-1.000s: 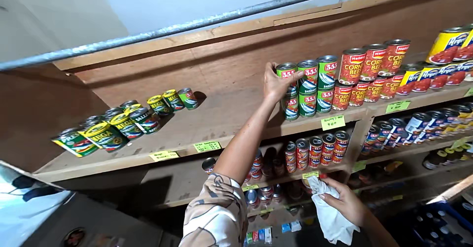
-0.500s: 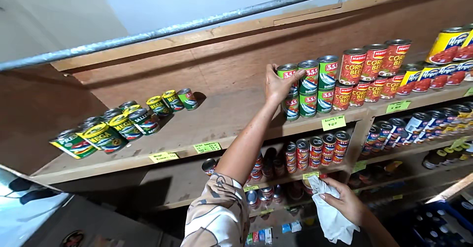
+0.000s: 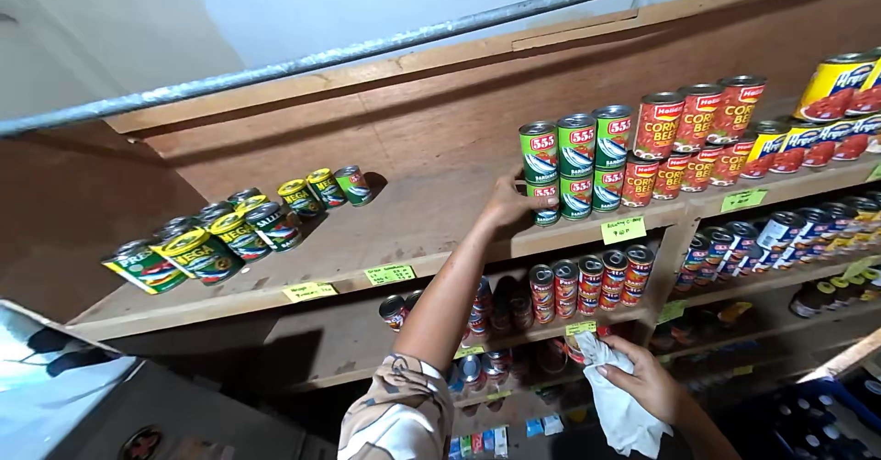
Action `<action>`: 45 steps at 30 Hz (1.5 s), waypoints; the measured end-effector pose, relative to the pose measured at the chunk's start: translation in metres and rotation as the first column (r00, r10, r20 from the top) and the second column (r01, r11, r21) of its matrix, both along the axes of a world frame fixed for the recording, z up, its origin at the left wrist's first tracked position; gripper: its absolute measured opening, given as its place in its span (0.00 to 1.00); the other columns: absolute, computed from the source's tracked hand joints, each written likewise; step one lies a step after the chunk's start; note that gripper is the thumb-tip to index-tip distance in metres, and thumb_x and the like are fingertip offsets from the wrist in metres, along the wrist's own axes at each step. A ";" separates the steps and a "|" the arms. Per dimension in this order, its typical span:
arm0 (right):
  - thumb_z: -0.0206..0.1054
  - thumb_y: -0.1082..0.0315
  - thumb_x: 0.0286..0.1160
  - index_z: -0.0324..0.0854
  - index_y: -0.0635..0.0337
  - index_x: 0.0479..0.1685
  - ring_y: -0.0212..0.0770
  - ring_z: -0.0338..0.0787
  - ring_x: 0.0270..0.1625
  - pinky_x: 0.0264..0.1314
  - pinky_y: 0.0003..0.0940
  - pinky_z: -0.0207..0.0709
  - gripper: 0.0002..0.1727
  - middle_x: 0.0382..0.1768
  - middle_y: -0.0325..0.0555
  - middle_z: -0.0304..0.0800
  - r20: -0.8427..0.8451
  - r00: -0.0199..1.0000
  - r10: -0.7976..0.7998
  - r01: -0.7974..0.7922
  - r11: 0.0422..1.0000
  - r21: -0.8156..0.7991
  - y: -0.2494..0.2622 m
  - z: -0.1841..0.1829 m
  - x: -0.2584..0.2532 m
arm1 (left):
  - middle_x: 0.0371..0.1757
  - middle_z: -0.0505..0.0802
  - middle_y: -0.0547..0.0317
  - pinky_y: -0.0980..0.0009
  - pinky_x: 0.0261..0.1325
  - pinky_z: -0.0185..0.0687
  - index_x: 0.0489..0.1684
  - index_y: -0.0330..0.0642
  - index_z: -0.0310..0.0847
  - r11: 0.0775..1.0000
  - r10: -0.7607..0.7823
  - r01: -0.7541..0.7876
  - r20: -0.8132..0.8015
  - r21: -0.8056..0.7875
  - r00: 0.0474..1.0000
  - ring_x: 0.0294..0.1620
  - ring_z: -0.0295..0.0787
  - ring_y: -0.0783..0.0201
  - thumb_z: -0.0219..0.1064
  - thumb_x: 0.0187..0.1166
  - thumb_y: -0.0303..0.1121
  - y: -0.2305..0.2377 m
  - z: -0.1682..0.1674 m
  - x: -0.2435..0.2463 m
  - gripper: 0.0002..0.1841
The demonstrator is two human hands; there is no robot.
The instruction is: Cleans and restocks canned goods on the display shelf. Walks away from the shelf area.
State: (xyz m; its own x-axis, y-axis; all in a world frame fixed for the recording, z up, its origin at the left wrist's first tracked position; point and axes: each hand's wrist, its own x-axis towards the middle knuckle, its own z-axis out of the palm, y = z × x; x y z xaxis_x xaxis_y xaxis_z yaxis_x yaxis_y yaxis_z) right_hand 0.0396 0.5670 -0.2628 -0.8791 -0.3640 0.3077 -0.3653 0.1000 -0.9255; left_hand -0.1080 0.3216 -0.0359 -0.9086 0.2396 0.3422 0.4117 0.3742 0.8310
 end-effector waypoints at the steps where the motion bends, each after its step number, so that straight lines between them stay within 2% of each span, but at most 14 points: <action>1: 0.71 0.64 0.68 0.86 0.70 0.59 0.26 0.89 0.58 0.68 0.25 0.80 0.22 0.54 0.49 0.93 -0.003 1.000 -0.002 0.002 1.000 0.003 -0.001 0.000 0.000 | 0.63 0.89 0.44 0.60 0.60 0.90 0.76 0.36 0.73 1.000 0.006 -0.006 -0.008 -0.011 1.000 0.57 0.92 0.57 0.86 0.58 0.25 0.000 -0.003 0.001 0.40; 14: 0.71 0.66 0.68 0.85 0.68 0.61 0.22 0.89 0.57 0.67 0.20 0.79 0.22 0.54 0.46 0.93 0.060 0.997 0.039 -0.038 0.999 -0.020 -0.009 0.003 0.000 | 0.60 0.91 0.45 0.62 0.59 0.92 0.74 0.33 0.74 0.995 -0.070 0.070 -0.003 0.071 0.998 0.52 0.94 0.59 0.82 0.60 0.19 -0.002 -0.008 -0.003 0.36; 19: 0.71 0.68 0.67 0.85 0.70 0.59 0.21 0.89 0.56 0.66 0.20 0.80 0.21 0.52 0.47 0.94 0.025 0.999 0.042 -0.042 0.999 0.002 -0.016 0.000 -0.002 | 0.67 0.88 0.43 0.65 0.65 0.86 0.85 0.31 0.61 0.998 -0.034 0.034 0.011 0.052 0.999 0.59 0.90 0.60 0.82 0.62 0.22 -0.013 -0.003 0.005 0.45; 21: 0.72 0.70 0.66 0.84 0.72 0.59 0.24 0.90 0.55 0.65 0.21 0.81 0.21 0.52 0.50 0.94 0.014 0.999 0.043 -0.044 0.999 0.028 -0.018 0.001 -0.003 | 0.70 0.87 0.41 0.62 0.69 0.82 0.91 0.29 0.48 0.997 0.079 -0.079 0.007 0.015 0.997 0.63 0.88 0.58 0.79 0.71 0.29 -0.039 0.006 0.005 0.48; 23: 0.71 0.71 0.67 0.82 0.76 0.61 0.34 0.90 0.56 0.67 0.30 0.80 0.23 0.53 0.59 0.92 -0.005 0.999 0.043 -0.043 0.992 0.122 -0.017 0.006 -0.004 | 0.69 0.88 0.40 0.58 0.71 0.83 0.92 0.29 0.44 0.963 0.267 -0.268 -0.040 -0.032 0.963 0.64 0.89 0.55 0.75 0.77 0.35 -0.080 0.018 -0.002 0.47; 25: 0.70 0.69 0.69 0.81 0.78 0.62 0.49 0.91 0.58 0.68 0.45 0.80 0.24 0.54 0.67 0.91 -0.026 0.999 0.039 -0.032 0.971 0.236 -0.015 0.014 -0.004 | 0.77 0.81 0.33 0.45 0.76 0.76 0.92 0.34 0.51 0.824 0.543 -0.555 -0.124 -0.114 0.831 0.74 0.81 0.40 0.74 0.77 0.36 -0.133 0.031 -0.012 0.44; 27: 0.70 0.67 0.71 0.80 0.80 0.64 0.60 0.90 0.61 0.71 0.54 0.78 0.26 0.56 0.73 0.89 -0.026 0.999 0.037 -0.027 0.947 0.320 -0.017 0.023 -0.004 | 0.81 0.71 0.23 0.35 0.78 0.69 0.87 0.34 0.61 0.575 0.803 -0.817 -0.166 -0.038 0.573 0.80 0.69 0.27 0.78 0.72 0.36 -0.189 0.043 -0.018 0.42; 29: 0.70 0.66 0.74 0.78 0.80 0.67 0.58 0.89 0.64 0.74 0.53 0.76 0.27 0.59 0.72 0.88 0.032 0.999 0.032 -0.041 0.936 0.349 -0.019 0.029 -0.004 | 0.83 0.68 0.24 0.36 0.77 0.69 0.84 0.33 0.64 0.321 0.944 -0.946 -0.089 0.038 0.317 0.82 0.65 0.27 0.81 0.66 0.40 -0.234 0.049 -0.020 0.44; 31: 0.70 0.67 0.74 0.78 0.79 0.67 0.56 0.89 0.64 0.74 0.51 0.76 0.27 0.59 0.70 0.89 0.074 0.997 0.024 -0.047 0.942 0.334 -0.020 0.034 -0.003 | 0.85 0.65 0.25 0.37 0.79 0.68 0.86 0.32 0.60 0.223 0.974 -0.974 0.039 -0.038 0.221 0.84 0.64 0.30 0.84 0.62 0.43 -0.264 0.046 -0.027 0.50; 33: 0.67 0.66 0.75 0.80 0.79 0.65 0.49 0.90 0.61 0.72 0.47 0.78 0.25 0.57 0.67 0.90 0.070 0.997 0.035 -0.053 0.957 0.287 -0.021 0.033 -0.003 | 0.80 0.72 0.22 0.36 0.77 0.70 0.86 0.28 0.56 0.245 0.968 -0.960 0.096 -0.135 0.234 0.81 0.70 0.29 0.83 0.65 0.43 -0.279 0.042 -0.037 0.50; 35: 0.65 0.65 0.77 0.81 0.79 0.63 0.45 0.89 0.60 0.70 0.44 0.79 0.24 0.57 0.65 0.89 0.054 0.998 0.025 -0.037 0.969 0.246 -0.021 0.032 0.000 | 0.76 0.77 0.24 0.36 0.75 0.73 0.84 0.28 0.60 0.267 0.963 -0.935 0.097 -0.234 0.251 0.78 0.75 0.31 0.80 0.70 0.45 -0.280 0.041 -0.044 0.46; 39: 0.60 0.66 0.83 0.81 0.81 0.62 0.53 0.86 0.67 0.76 0.48 0.74 0.22 0.64 0.71 0.85 0.029 0.999 -0.018 0.010 0.968 0.251 -0.013 0.028 0.005 | 0.70 0.84 0.26 0.31 0.72 0.71 0.71 0.33 0.79 0.319 0.943 -0.903 -0.002 -0.288 0.333 0.74 0.78 0.30 0.79 0.69 0.44 -0.274 0.047 -0.044 0.33; 42: 0.62 0.64 0.81 0.79 0.74 0.67 0.41 0.90 0.55 0.65 0.41 0.82 0.23 0.54 0.59 0.91 0.074 0.988 -0.139 0.116 0.958 0.262 -0.004 0.040 0.013 | 0.64 0.90 0.34 0.31 0.72 0.71 0.69 0.38 0.84 0.577 0.769 -0.806 -0.243 -0.135 0.591 0.69 0.84 0.34 0.83 0.66 0.40 -0.224 0.052 0.001 0.31; 45: 0.68 0.57 0.74 0.85 0.67 0.59 0.18 0.87 0.45 0.53 0.20 0.83 0.23 0.46 0.38 0.93 -0.032 0.952 -0.304 0.306 0.948 0.088 0.008 0.052 0.015 | 0.68 0.88 0.44 0.52 0.74 0.80 0.72 0.36 0.78 0.888 0.345 -0.456 -0.564 -0.062 0.750 0.69 0.85 0.53 0.84 0.60 0.37 -0.124 0.007 0.091 0.36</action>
